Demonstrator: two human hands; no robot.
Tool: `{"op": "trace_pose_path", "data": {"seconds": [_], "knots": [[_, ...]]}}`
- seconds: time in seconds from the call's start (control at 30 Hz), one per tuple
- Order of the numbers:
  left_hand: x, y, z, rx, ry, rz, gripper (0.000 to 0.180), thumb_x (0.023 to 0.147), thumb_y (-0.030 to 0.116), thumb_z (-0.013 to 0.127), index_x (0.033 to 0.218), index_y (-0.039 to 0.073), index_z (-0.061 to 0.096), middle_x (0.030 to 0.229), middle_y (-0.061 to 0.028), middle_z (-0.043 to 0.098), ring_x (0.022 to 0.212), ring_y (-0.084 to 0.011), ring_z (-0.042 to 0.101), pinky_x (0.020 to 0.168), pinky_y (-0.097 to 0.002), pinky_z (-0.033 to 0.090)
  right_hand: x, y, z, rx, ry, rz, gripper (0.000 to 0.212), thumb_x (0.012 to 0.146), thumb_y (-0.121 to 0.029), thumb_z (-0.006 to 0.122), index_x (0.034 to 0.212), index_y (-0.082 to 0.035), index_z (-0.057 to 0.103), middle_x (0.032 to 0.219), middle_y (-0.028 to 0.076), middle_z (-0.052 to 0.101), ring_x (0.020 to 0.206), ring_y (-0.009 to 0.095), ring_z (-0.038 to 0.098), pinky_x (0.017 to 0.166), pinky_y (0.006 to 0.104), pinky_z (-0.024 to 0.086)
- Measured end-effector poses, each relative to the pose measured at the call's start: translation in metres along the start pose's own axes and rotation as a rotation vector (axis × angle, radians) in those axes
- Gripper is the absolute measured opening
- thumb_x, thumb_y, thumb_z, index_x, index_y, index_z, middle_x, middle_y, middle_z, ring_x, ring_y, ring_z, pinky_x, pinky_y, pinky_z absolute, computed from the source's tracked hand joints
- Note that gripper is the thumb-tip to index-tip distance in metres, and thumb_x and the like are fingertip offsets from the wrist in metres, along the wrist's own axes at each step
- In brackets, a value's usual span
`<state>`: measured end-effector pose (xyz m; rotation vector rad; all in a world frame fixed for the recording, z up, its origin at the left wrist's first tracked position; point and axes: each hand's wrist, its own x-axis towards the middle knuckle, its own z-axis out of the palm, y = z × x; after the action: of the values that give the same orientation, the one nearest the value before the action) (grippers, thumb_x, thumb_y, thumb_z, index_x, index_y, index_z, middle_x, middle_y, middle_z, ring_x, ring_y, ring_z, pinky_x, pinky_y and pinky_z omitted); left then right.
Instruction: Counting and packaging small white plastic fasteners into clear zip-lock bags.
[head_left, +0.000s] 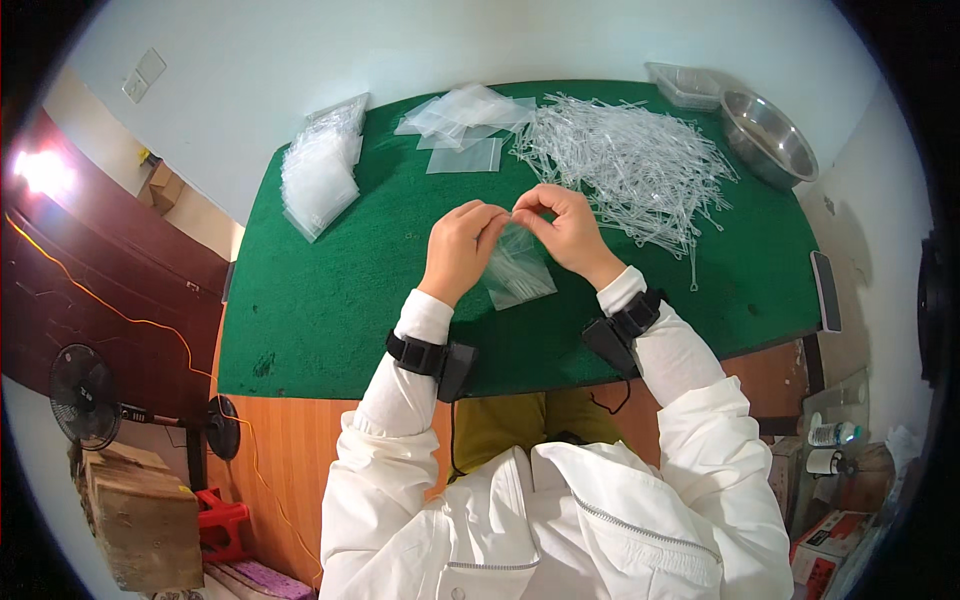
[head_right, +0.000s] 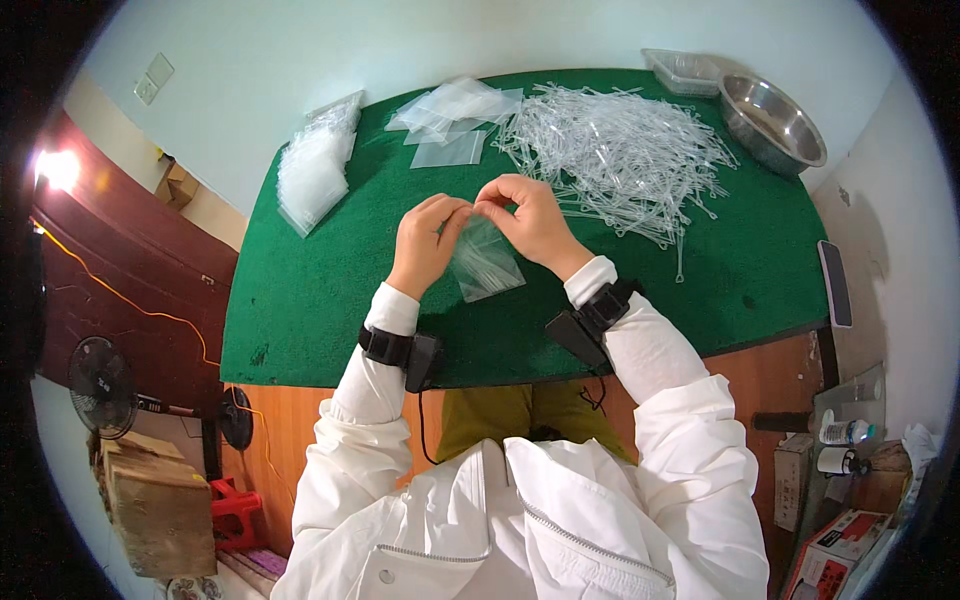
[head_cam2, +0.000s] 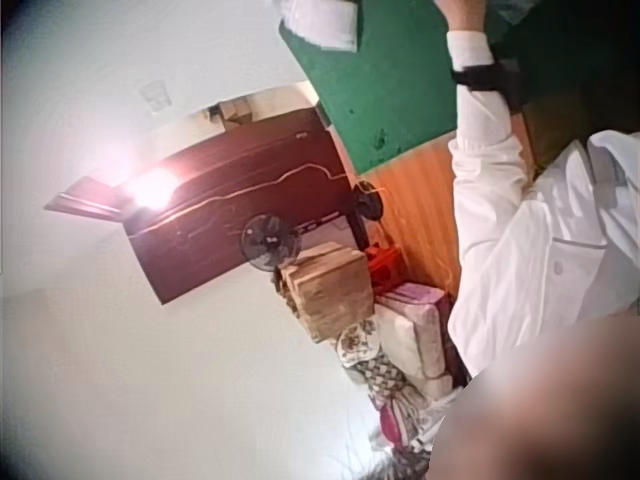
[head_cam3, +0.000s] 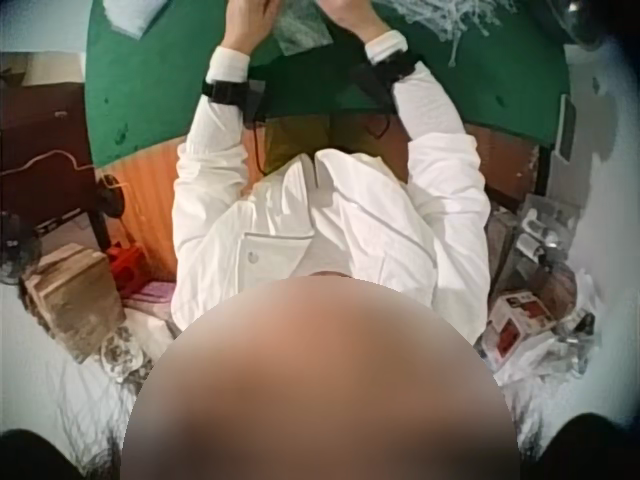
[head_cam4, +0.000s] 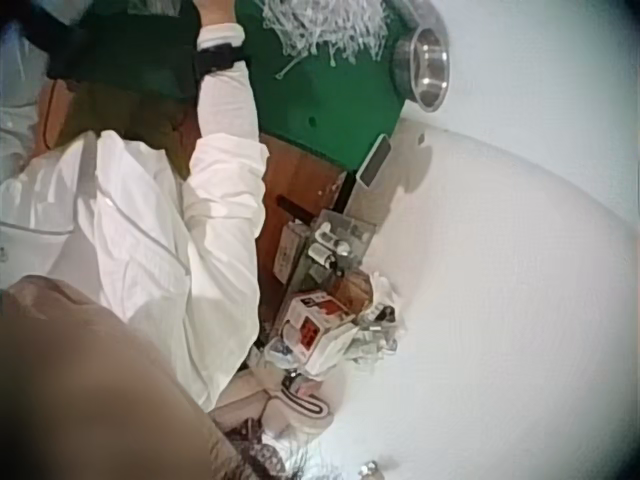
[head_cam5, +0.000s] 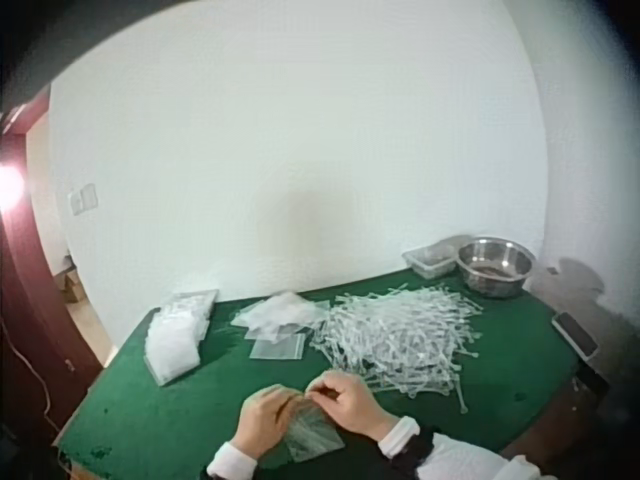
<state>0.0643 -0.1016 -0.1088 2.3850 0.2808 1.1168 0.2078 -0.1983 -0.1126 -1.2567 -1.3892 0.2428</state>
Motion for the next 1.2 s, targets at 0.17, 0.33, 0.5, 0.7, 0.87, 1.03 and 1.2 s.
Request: {"op": "trace_pose_path", "data": {"seconds": [0.17, 0.33, 0.5, 0.7, 0.87, 1.03, 1.2], "knots": [[0.000, -0.003, -0.004, 0.007, -0.004, 0.003, 0.008, 0.078, 0.008, 0.059, 0.080, 0.001, 0.062, 0.070, -0.0110, 0.057, 0.061, -0.0283, 0.056, 0.054, -0.0345, 0.044, 0.002, -0.001, -0.005, 0.014, 0.025, 0.015, 0.005, 0.079, -0.004, 0.063, 0.080, 0.000, 0.060, 0.075, 0.003, 0.061, 0.069, 0.009, 0.056, 0.064, 0.0222, 0.045], [0.003, -0.001, -0.010, -0.053, -0.010, -0.091, 0.008, 0.078, 0.008, 0.060, 0.080, 0.000, 0.061, 0.070, -0.0109, 0.058, 0.060, -0.0264, 0.056, 0.054, -0.0325, 0.044, 0.003, 0.009, -0.013, 0.031, 0.074, 0.052, 0.007, 0.079, -0.006, 0.063, 0.080, 0.000, 0.060, 0.073, 0.002, 0.060, 0.067, 0.008, 0.055, 0.063, 0.0220, 0.045], [0.002, -0.003, -0.010, -0.070, 0.014, -0.129, 0.008, 0.079, 0.007, 0.060, 0.080, -0.001, 0.061, 0.071, -0.0114, 0.058, 0.060, -0.0263, 0.056, 0.055, -0.0320, 0.044, 0.003, 0.013, -0.013, 0.054, 0.117, 0.077, 0.008, 0.078, -0.008, 0.064, 0.079, -0.001, 0.061, 0.071, 0.005, 0.060, 0.064, 0.011, 0.055, 0.060, 0.0240, 0.044], [-0.001, -0.012, -0.009, 0.052, 0.079, -0.090, 0.007, 0.079, 0.007, 0.059, 0.079, 0.000, 0.061, 0.071, -0.0115, 0.059, 0.061, -0.0279, 0.056, 0.055, -0.0338, 0.044, 0.006, 0.007, -0.015, -0.127, 0.189, -0.037, 0.009, 0.080, -0.006, 0.062, 0.087, -0.002, 0.061, 0.081, 0.005, 0.061, 0.076, 0.014, 0.058, 0.069, 0.0257, 0.046], [0.000, -0.009, -0.003, 0.180, 0.096, 0.028, 0.006, 0.077, 0.009, 0.061, 0.077, 0.003, 0.061, 0.071, -0.0100, 0.058, 0.063, -0.0282, 0.056, 0.056, -0.0363, 0.045, 0.009, -0.008, -0.005, -0.578, 0.166, -0.414, 0.014, 0.076, -0.008, 0.062, 0.090, -0.006, 0.062, 0.086, 0.006, 0.060, 0.087, 0.024, 0.055, 0.083, 0.0352, 0.043], [0.002, -0.003, -0.001, 0.260, 0.064, 0.183, 0.005, 0.075, 0.009, 0.063, 0.077, 0.004, 0.063, 0.072, -0.0080, 0.060, 0.064, -0.0257, 0.056, 0.056, -0.0352, 0.045, 0.007, -0.005, 0.001, -0.688, 0.008, -0.448, 0.013, 0.074, -0.013, 0.063, 0.087, -0.009, 0.062, 0.084, 0.004, 0.059, 0.087, 0.023, 0.054, 0.088, 0.0401, 0.039], [0.003, 0.004, -0.002, 0.285, 0.072, 0.211, 0.005, 0.073, 0.008, 0.064, 0.077, 0.005, 0.065, 0.073, -0.0064, 0.062, 0.065, -0.0244, 0.057, 0.057, -0.0342, 0.046, 0.005, -0.004, -0.006, -0.699, -0.024, -0.409, 0.007, 0.073, -0.013, 0.063, 0.079, -0.009, 0.061, 0.078, 0.003, 0.058, 0.084, 0.021, 0.054, 0.084, 0.0401, 0.039]]}}
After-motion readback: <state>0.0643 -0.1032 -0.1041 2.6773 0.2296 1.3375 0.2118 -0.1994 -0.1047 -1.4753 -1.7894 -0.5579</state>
